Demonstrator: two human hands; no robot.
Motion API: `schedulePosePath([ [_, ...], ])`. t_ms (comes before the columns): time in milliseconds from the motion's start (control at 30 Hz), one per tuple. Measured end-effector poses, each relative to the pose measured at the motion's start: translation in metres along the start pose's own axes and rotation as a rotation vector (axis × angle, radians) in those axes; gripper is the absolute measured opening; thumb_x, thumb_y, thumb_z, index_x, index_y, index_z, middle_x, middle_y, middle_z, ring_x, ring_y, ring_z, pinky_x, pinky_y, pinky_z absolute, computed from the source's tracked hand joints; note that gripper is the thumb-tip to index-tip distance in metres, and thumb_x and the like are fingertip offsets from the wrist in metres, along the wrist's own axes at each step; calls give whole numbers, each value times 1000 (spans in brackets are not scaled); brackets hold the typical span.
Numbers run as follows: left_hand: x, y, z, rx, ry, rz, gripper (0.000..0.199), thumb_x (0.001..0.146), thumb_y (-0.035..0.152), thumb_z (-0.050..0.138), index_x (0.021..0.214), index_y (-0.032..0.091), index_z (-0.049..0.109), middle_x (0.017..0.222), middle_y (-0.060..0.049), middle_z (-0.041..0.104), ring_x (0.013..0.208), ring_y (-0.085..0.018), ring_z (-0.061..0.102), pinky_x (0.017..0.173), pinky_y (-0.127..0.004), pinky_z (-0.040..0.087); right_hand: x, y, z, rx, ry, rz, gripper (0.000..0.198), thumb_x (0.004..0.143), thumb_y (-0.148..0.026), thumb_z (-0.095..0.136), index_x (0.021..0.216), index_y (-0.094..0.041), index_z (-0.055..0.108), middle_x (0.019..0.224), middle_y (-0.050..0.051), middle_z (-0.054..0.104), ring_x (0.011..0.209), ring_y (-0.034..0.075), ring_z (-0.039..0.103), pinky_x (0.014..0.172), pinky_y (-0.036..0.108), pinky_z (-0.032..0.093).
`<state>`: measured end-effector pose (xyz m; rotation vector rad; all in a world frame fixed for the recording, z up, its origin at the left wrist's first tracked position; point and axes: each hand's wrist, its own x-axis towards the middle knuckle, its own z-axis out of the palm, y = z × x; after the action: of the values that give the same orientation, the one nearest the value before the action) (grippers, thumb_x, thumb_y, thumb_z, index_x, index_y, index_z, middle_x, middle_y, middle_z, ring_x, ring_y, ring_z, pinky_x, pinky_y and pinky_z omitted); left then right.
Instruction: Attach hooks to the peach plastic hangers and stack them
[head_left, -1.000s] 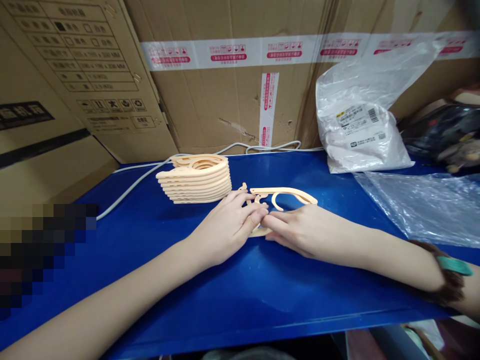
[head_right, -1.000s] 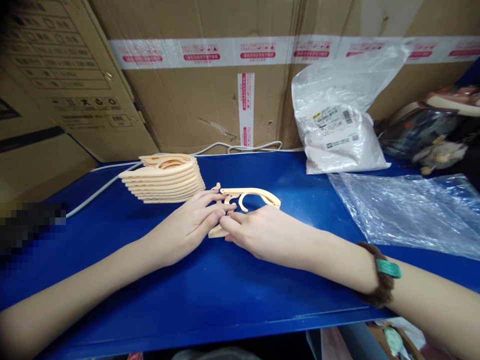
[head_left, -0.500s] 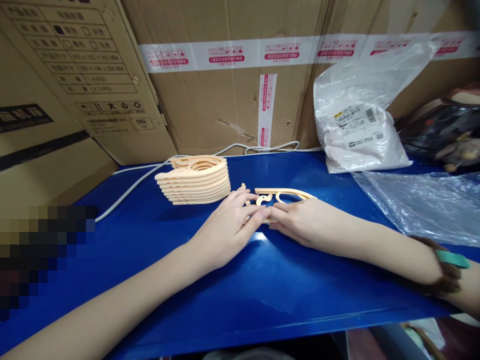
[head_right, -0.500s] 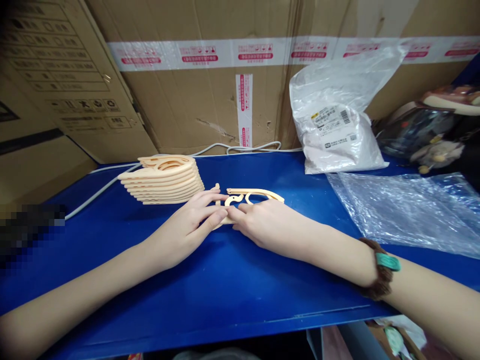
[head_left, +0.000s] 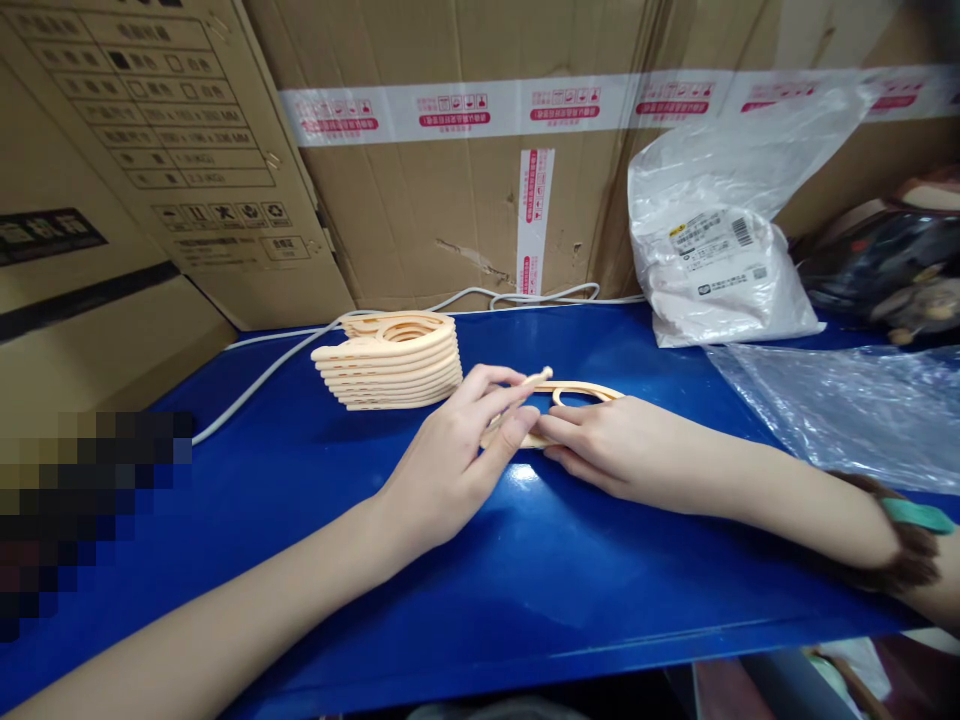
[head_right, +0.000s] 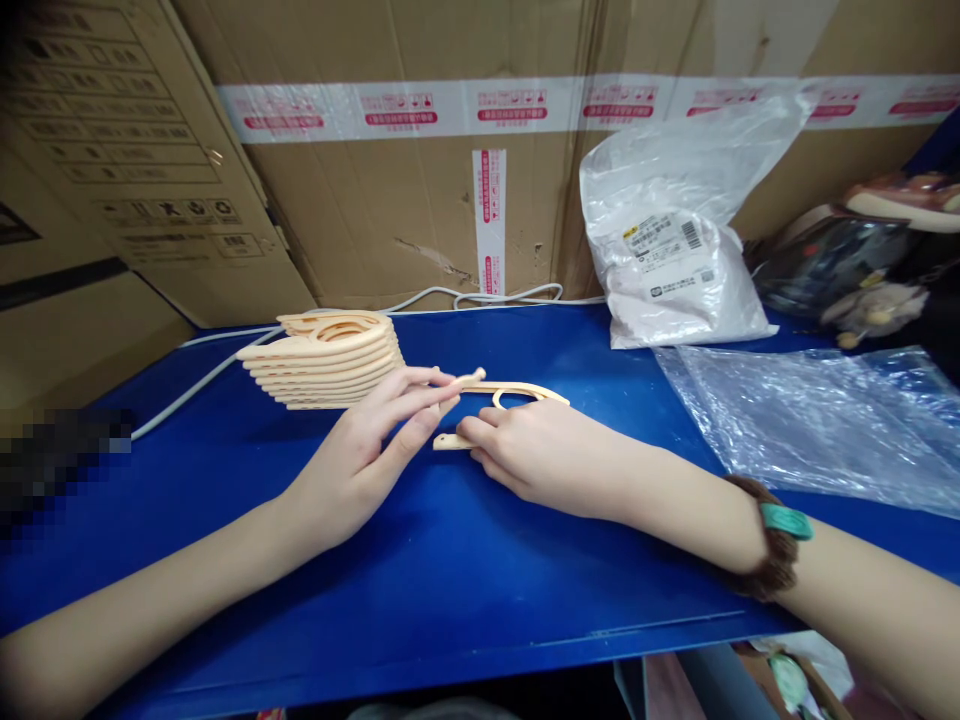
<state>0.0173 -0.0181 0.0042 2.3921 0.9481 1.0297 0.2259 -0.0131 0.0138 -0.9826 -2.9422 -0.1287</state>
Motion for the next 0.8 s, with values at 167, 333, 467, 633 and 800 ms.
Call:
schedulePosePath([
  [167, 0, 4, -5, 19, 210, 125, 38, 100, 29, 39, 128, 9, 56, 130, -13, 50, 122, -19, 49, 106, -34, 40, 1, 1, 2, -20, 40, -18, 26, 100, -25, 33, 101, -18, 58, 84, 4, 67, 66, 16, 61, 59, 29, 35],
  [333, -1, 8, -7, 24, 256, 245, 38, 98, 22, 41, 129, 5, 54, 132, -17, 47, 127, -23, 45, 108, -39, 39, 1, -1, 0, -158, 114, 38, 24, 100, -26, 36, 99, -18, 59, 75, 2, 65, 53, 13, 56, 52, 28, 24],
  [467, -3, 9, -6, 14, 244, 252, 38, 98, 23, 43, 129, 4, 54, 130, -18, 47, 123, -21, 48, 106, -37, 42, 1, -1, 1, -191, 113, 82, 19, 99, -26, 40, 99, -20, 58, 82, 3, 67, 58, 16, 60, 52, 28, 23],
  [633, -3, 10, -6, -10, 307, 166, 38, 91, 24, 60, 127, 14, 58, 122, -10, 52, 119, -19, 50, 102, -32, 46, 1, 1, 2, -224, 126, 110, 18, 98, -25, 41, 102, -21, 58, 86, 2, 69, 63, 18, 63, 56, 29, 25],
  [800, -1, 8, -2, -302, 346, 28, 39, 85, 15, 66, 123, 24, 61, 123, -4, 48, 90, -12, 65, 91, -31, 53, 1, 0, 1, -243, 115, 74, 16, 97, -24, 43, 103, -20, 58, 89, 1, 69, 61, 17, 62, 54, 29, 24],
])
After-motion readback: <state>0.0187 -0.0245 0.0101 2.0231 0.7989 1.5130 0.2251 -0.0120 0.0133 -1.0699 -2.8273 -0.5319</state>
